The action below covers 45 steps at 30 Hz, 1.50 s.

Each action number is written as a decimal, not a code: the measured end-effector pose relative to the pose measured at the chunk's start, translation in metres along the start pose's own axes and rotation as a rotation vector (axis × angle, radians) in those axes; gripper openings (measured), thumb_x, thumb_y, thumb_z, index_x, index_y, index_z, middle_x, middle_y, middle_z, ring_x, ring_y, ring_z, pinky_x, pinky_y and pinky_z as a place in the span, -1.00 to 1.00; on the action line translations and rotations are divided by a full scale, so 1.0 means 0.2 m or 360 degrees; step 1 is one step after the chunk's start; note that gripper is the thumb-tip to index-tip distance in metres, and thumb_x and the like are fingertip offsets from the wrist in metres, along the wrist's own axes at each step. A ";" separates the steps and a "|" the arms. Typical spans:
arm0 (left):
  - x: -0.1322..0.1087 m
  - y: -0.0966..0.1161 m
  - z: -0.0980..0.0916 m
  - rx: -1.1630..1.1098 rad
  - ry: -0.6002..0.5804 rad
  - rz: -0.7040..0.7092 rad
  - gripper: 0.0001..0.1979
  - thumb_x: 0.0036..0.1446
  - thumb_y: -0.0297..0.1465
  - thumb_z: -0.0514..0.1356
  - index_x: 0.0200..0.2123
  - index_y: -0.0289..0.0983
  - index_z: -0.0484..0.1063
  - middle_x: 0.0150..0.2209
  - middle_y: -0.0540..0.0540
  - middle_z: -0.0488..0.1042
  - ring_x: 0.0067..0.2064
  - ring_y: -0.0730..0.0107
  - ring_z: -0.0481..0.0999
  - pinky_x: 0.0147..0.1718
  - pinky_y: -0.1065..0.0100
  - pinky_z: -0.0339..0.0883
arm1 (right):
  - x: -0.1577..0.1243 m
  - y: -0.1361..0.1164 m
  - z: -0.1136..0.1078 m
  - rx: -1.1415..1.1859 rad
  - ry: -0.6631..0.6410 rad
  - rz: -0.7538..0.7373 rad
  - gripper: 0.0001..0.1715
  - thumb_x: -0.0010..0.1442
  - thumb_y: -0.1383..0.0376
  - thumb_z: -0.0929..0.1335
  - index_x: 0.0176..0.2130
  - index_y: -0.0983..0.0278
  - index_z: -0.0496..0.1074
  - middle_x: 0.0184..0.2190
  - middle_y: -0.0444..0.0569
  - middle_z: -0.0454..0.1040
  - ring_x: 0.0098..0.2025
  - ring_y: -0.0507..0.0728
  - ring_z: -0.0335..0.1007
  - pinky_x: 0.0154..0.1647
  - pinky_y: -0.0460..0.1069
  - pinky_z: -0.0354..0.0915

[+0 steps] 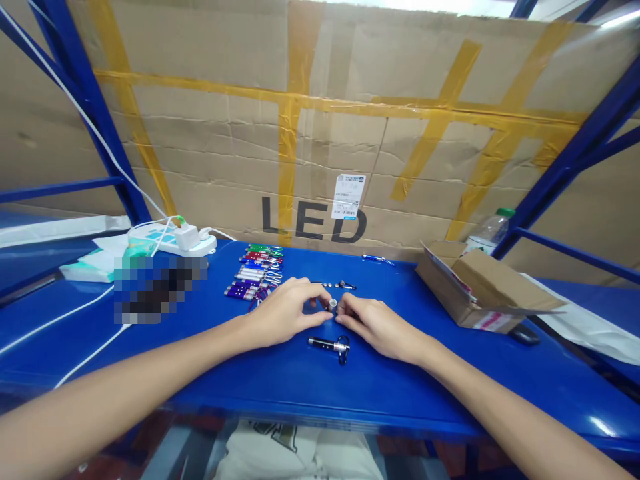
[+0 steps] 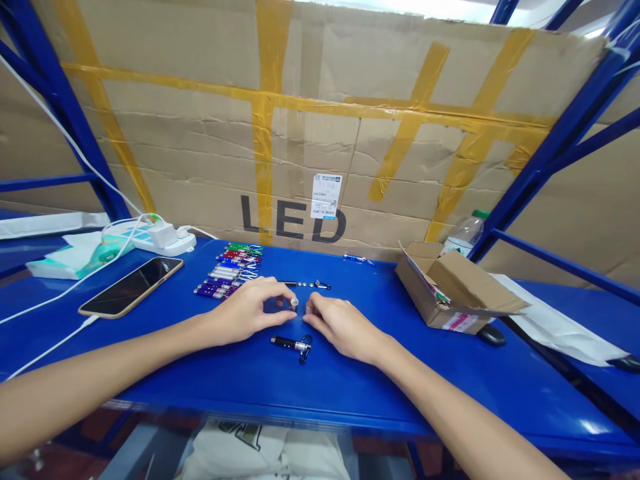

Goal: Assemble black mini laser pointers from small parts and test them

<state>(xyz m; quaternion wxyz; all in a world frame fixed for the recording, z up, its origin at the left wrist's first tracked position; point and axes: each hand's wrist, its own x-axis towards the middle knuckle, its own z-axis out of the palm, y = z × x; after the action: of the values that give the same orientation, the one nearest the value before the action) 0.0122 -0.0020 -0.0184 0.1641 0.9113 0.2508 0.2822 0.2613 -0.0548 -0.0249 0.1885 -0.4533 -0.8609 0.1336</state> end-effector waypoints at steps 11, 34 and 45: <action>0.01 -0.02 0.02 -0.0211 -0.0027 -0.0136 -0.81 0.27 -0.28 0.39 -0.10 -0.20 0.60 -0.22 -0.01 0.64 -0.19 0.28 0.60 -0.14 0.31 0.38 | -0.01 0.00 -0.01 0.0001 -0.0023 -0.0022 -0.77 0.56 0.22 0.29 -0.21 0.20 0.35 -0.23 -0.06 0.54 -0.24 0.16 0.47 -0.21 0.02 0.29; 0.02 -0.02 0.03 -0.0314 -0.0107 -0.0266 -0.81 0.26 -0.29 0.38 -0.11 -0.23 0.60 -0.22 -0.02 0.66 -0.20 0.31 0.61 -0.17 0.37 0.40 | -0.01 -0.03 -0.04 0.0099 -0.0084 0.0014 -0.84 0.52 0.29 0.33 -0.20 0.21 0.36 -0.25 -0.09 0.51 -0.25 0.13 0.40 -0.20 -0.01 0.22; 0.02 -0.02 0.03 -0.0327 -0.0123 -0.0262 -0.81 0.27 -0.30 0.38 -0.09 -0.23 0.59 -0.20 -0.02 0.65 -0.19 0.31 0.61 -0.16 0.35 0.41 | 0.00 0.01 -0.03 0.0141 -0.0115 -0.0029 -0.81 0.55 0.24 0.31 -0.19 0.19 0.31 -0.20 -0.06 0.49 -0.18 0.16 0.41 -0.14 0.03 0.26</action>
<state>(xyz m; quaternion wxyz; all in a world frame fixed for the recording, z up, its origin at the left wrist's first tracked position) 0.0161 0.0026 -0.0231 0.2887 0.8762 0.2881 0.2568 0.2651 -0.0543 -0.0209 0.1784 -0.4316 -0.8644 0.1861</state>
